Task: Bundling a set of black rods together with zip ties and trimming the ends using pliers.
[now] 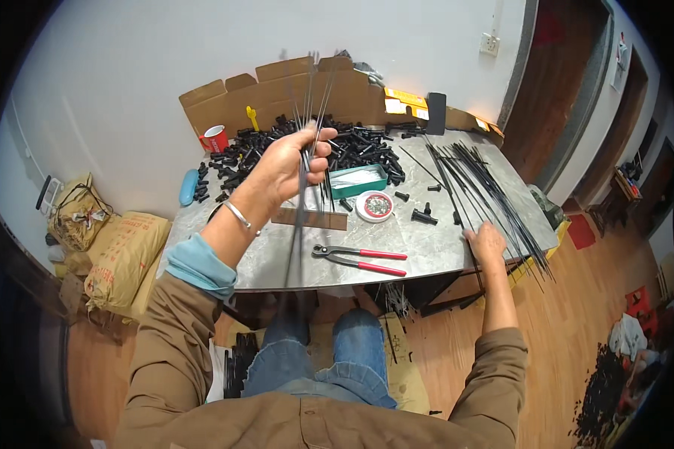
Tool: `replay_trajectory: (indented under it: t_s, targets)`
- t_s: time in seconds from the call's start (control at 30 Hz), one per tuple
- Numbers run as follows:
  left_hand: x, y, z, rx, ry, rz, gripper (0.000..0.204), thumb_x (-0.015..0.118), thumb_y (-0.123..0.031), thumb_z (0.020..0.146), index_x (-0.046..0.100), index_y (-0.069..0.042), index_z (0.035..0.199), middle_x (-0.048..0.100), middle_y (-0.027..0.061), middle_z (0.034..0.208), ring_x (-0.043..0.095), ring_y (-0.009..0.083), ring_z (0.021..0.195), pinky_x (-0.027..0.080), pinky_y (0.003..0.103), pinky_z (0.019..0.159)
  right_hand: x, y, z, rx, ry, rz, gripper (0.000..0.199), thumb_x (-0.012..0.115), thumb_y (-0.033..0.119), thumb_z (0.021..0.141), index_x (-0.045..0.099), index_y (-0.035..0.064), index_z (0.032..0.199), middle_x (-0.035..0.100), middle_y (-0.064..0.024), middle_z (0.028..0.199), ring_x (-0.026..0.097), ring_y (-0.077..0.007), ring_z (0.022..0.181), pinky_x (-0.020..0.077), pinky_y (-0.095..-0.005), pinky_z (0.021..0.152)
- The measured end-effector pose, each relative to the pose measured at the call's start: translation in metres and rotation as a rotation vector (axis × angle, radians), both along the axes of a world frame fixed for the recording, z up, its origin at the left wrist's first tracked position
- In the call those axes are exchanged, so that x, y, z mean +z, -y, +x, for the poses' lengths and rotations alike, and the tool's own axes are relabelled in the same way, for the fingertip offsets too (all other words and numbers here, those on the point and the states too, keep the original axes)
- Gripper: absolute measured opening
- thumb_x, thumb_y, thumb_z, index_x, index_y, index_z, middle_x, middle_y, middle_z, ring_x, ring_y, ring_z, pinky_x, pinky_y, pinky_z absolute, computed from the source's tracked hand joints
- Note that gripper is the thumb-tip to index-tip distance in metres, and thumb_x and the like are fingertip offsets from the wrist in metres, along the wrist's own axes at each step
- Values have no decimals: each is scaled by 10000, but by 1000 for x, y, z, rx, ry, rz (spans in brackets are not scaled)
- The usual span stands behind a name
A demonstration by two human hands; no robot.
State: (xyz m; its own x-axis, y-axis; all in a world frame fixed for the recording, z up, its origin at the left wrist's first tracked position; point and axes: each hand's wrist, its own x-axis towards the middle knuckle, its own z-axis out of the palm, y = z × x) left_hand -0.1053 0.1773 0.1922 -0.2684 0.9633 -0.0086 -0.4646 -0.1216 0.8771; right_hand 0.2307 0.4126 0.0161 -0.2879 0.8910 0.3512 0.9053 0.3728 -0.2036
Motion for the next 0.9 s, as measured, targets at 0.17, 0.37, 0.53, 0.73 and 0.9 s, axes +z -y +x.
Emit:
replay_trajectory:
  t_s: [0.17, 0.37, 0.53, 0.73, 0.9]
  targets:
    - [-7, 3, 10, 102, -76, -17, 265, 537, -179, 940, 545, -31, 1159, 625, 45, 846, 589, 167, 676, 468, 322, 592, 3, 50, 31, -95, 70, -87, 493, 691, 477, 758, 634, -5, 845, 652, -226, 921, 628, -398, 873, 489, -477, 745]
    - [-8, 0, 18, 55, -128, 106, 280, 525, -243, 966, 554, 0, 1101, 531, -14, 711, 497, 72, 572, 390, 211, 476, -69, 38, 80, 144, -280, -52, 333, 580, 309, 869, 605, -12, 782, 642, -173, 727, 581, -343, 601, 468, -419, 574]
    - [-9, 13, 15, 117, -117, 65, 292, 509, -170, 961, 524, 20, 1182, 632, 114, 899, 658, 216, 778, 574, 319, 655, 28, 102, 38, 348, -1525, -1105, 223, 529, 276, 945, 545, 63, 881, 399, 65, 573, 323, -35, 455, 251, -198, 397]
    - [-15, 15, 23, 89, -141, 63, 334, 528, -232, 958, 534, 54, 1130, 629, 178, 984, 668, 278, 871, 594, 372, 752, 98, 210, -28, 589, -1364, -1019, 129, 563, 164, 921, 575, 49, 863, 411, 51, 543, 349, -44, 424, 265, -195, 390]
    - [-18, 18, 30, 93, -142, 92, 335, 514, -284, 964, 571, 37, 1043, 645, 169, 974, 679, 269, 837, 596, 373, 699, 95, 262, -66, 728, -1121, -1012, 119, 601, 125, 893, 616, 32, 820, 485, 24, 556, 391, -44, 434, 286, -200, 392]
